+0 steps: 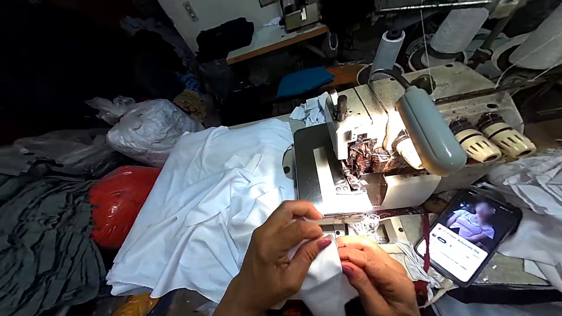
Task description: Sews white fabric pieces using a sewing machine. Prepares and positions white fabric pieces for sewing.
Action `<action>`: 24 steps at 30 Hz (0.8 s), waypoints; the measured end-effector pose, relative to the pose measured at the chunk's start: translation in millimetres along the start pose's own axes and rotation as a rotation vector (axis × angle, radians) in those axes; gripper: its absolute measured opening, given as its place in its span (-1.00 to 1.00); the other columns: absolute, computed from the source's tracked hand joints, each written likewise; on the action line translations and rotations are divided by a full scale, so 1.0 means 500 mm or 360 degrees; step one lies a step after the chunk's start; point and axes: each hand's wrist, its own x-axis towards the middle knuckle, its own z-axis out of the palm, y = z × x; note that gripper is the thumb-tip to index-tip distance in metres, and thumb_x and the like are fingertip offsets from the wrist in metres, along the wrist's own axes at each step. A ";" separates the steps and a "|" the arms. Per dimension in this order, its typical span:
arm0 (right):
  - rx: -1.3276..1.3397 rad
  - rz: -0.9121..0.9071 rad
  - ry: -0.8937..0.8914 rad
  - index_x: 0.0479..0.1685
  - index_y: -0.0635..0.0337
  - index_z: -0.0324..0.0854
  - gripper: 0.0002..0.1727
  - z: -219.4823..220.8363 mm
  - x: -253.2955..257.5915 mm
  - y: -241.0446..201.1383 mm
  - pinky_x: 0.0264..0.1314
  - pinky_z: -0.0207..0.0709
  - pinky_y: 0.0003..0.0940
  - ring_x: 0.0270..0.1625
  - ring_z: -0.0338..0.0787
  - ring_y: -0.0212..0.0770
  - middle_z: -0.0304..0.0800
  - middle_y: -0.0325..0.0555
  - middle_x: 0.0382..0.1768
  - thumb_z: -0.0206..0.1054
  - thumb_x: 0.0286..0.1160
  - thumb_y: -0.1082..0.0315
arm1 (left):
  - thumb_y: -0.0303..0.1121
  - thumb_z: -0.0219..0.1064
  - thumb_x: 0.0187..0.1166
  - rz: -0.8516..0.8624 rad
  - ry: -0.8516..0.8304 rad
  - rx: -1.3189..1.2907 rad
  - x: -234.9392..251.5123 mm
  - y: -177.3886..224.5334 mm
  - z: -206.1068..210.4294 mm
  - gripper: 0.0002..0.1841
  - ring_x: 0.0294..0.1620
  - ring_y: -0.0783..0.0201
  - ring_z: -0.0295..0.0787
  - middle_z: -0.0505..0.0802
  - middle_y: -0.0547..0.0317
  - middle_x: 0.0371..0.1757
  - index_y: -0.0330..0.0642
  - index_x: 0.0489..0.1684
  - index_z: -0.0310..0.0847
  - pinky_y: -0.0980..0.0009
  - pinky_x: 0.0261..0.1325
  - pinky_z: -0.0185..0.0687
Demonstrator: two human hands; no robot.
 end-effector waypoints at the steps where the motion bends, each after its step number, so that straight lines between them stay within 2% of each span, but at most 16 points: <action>1: 0.0010 0.0029 -0.0034 0.05 0.13 0.74 -0.64 0.000 -0.004 0.003 0.35 0.60 -0.54 0.27 0.73 -0.46 0.82 -0.20 0.09 0.09 0.84 0.10 | -0.28 0.34 0.69 0.0001 -0.0007 -0.0045 0.004 -0.005 0.001 -0.83 0.03 0.49 0.80 0.86 0.26 -0.06 -0.14 -0.23 0.77 0.58 0.07 0.77; 2: 0.0014 0.0051 -0.0068 0.08 0.11 0.74 -0.57 -0.001 -0.007 0.002 0.39 0.57 -0.56 0.32 0.70 -0.49 0.80 -0.23 0.13 0.07 0.83 0.00 | -0.31 0.32 0.70 -0.0003 -0.0021 -0.0076 0.008 -0.004 0.000 -0.82 -0.09 0.54 0.81 0.88 0.25 -0.16 -0.20 -0.21 0.77 0.64 -0.03 0.75; 3: 0.0014 0.0052 -0.0090 0.09 0.10 0.74 -0.57 -0.001 -0.008 -0.002 0.39 0.56 -0.59 0.32 0.68 -0.51 0.77 -0.24 0.14 0.12 0.78 -0.04 | -0.32 0.31 0.71 -0.0003 -0.0039 -0.0091 0.014 0.003 -0.004 -0.82 -0.16 0.58 0.78 0.88 0.25 -0.21 -0.22 -0.19 0.77 0.69 -0.09 0.71; 5: -0.0038 0.0056 -0.0086 0.00 0.13 0.75 -0.71 0.000 -0.007 -0.013 0.33 0.58 -0.64 0.25 0.69 -0.51 0.75 -0.20 0.07 0.33 0.67 0.10 | -0.33 0.32 0.70 0.0000 -0.0048 -0.0068 0.025 0.019 -0.015 -0.82 -0.21 0.63 0.76 0.87 0.28 -0.24 -0.21 -0.19 0.79 0.74 -0.13 0.68; 7: -0.0116 0.0092 -0.0042 -0.15 0.17 0.75 -0.83 0.002 -0.009 -0.006 0.24 0.62 -0.64 0.15 0.73 -0.48 0.78 -0.15 -0.02 0.40 0.62 0.25 | -0.33 0.34 0.66 -0.0025 -0.0023 0.0004 0.032 0.011 -0.014 -0.83 -0.24 0.64 0.76 0.87 0.31 -0.26 -0.19 -0.23 0.82 0.74 -0.18 0.68; 9: -0.0101 0.0203 0.0008 -0.27 0.20 0.78 -0.84 0.003 -0.018 0.006 0.14 0.64 -0.64 0.06 0.76 -0.47 0.81 -0.12 -0.10 0.42 0.58 0.30 | -0.33 0.35 0.62 -0.0093 -0.0018 -0.0001 0.032 -0.018 0.000 -0.84 -0.24 0.62 0.76 0.86 0.34 -0.27 -0.16 -0.27 0.83 0.72 -0.22 0.69; 12: 0.0022 0.0333 0.0044 -0.33 0.27 0.76 -0.86 -0.005 -0.003 -0.028 0.06 0.64 -0.67 0.02 0.74 -0.50 0.79 -0.12 -0.14 0.47 0.52 0.37 | -0.33 0.35 0.60 -0.0107 -0.0069 -0.0131 0.057 -0.022 -0.011 -0.86 -0.27 0.63 0.74 0.83 0.39 -0.30 -0.12 -0.28 0.82 0.73 -0.25 0.68; 15: 0.0098 0.0407 0.0026 -0.32 0.23 0.74 -0.89 -0.028 0.049 -0.095 0.07 0.62 -0.73 0.02 0.71 -0.60 0.77 -0.21 -0.14 0.50 0.49 0.39 | -0.36 0.36 0.62 0.0118 -0.0189 -0.0125 0.126 0.033 -0.054 -0.87 -0.21 0.65 0.72 0.82 0.40 -0.27 -0.18 -0.26 0.81 0.75 -0.13 0.67; 16: 0.0127 0.0480 0.0060 -0.35 0.21 0.75 -0.90 -0.033 0.058 -0.101 0.00 0.59 -0.75 -0.04 0.69 -0.63 0.77 -0.26 -0.17 0.52 0.46 0.40 | -0.39 0.37 0.60 0.0179 -0.0215 -0.0086 0.146 0.035 -0.056 -0.88 -0.20 0.65 0.72 0.82 0.39 -0.27 -0.19 -0.26 0.81 0.75 -0.12 0.67; 18: 0.0193 0.0764 0.0267 -0.45 0.12 0.70 -0.87 -0.026 0.057 -0.087 -0.27 0.53 -0.76 -0.30 0.65 -0.69 0.76 -0.42 -0.34 0.56 0.30 0.48 | -0.49 0.42 0.45 0.0174 -0.0202 -0.0018 0.163 -0.006 -0.024 -0.95 -0.27 0.63 0.74 0.85 0.36 -0.30 -0.21 -0.31 0.81 0.72 -0.21 0.69; 19: 0.0235 0.0944 0.0387 -0.44 0.10 0.62 -0.80 -0.018 0.054 -0.072 -0.40 0.50 -0.76 -0.44 0.61 -0.69 0.72 -0.46 -0.42 0.55 0.22 0.54 | -0.55 0.40 0.35 0.0129 -0.0174 0.0042 0.158 -0.039 0.003 -0.93 -0.29 0.61 0.76 0.86 0.34 -0.31 -0.20 -0.35 0.78 0.69 -0.24 0.71; 20: 0.0312 0.1120 0.0467 -0.33 0.11 0.54 -0.74 -0.013 0.051 -0.056 -0.42 0.57 -0.71 -0.48 0.65 -0.64 0.73 -0.45 -0.45 0.53 0.21 0.60 | -0.57 0.39 0.31 0.0112 -0.0130 0.0187 0.144 -0.067 0.031 -0.93 -0.29 0.54 0.78 0.86 0.30 -0.33 -0.21 -0.39 0.76 0.62 -0.22 0.73; 21: 0.0404 0.1280 0.0503 -0.18 0.17 0.52 -0.71 -0.014 0.046 -0.043 -0.35 0.68 -0.62 -0.45 0.75 -0.55 0.77 -0.39 -0.44 0.49 0.26 0.65 | -0.56 0.37 0.34 0.0140 -0.0073 0.0425 0.123 -0.084 0.057 -0.93 -0.24 0.40 0.80 0.85 0.22 -0.32 -0.24 -0.41 0.78 0.50 -0.16 0.74; 22: 0.0471 0.1396 0.0500 -0.08 0.21 0.54 -0.72 -0.016 0.042 -0.035 -0.26 0.74 -0.55 -0.39 0.81 -0.50 0.81 -0.37 -0.42 0.43 0.32 0.66 | -0.53 0.30 0.41 0.0152 -0.0036 0.0680 0.099 -0.083 0.079 -0.88 -0.10 0.23 0.81 0.85 0.10 -0.23 -0.27 -0.36 0.80 0.35 -0.01 0.74; 24: 0.0445 0.1446 0.0376 -0.18 0.20 0.66 -0.86 -0.026 0.027 -0.030 -0.22 0.68 -0.58 -0.37 0.76 -0.58 0.78 -0.45 -0.43 0.31 0.45 0.62 | -0.42 0.27 0.43 0.0082 0.0030 0.1070 0.058 -0.039 0.110 -0.77 0.07 -0.03 0.83 0.91 -0.11 -0.02 -0.31 -0.21 0.85 0.17 0.15 0.63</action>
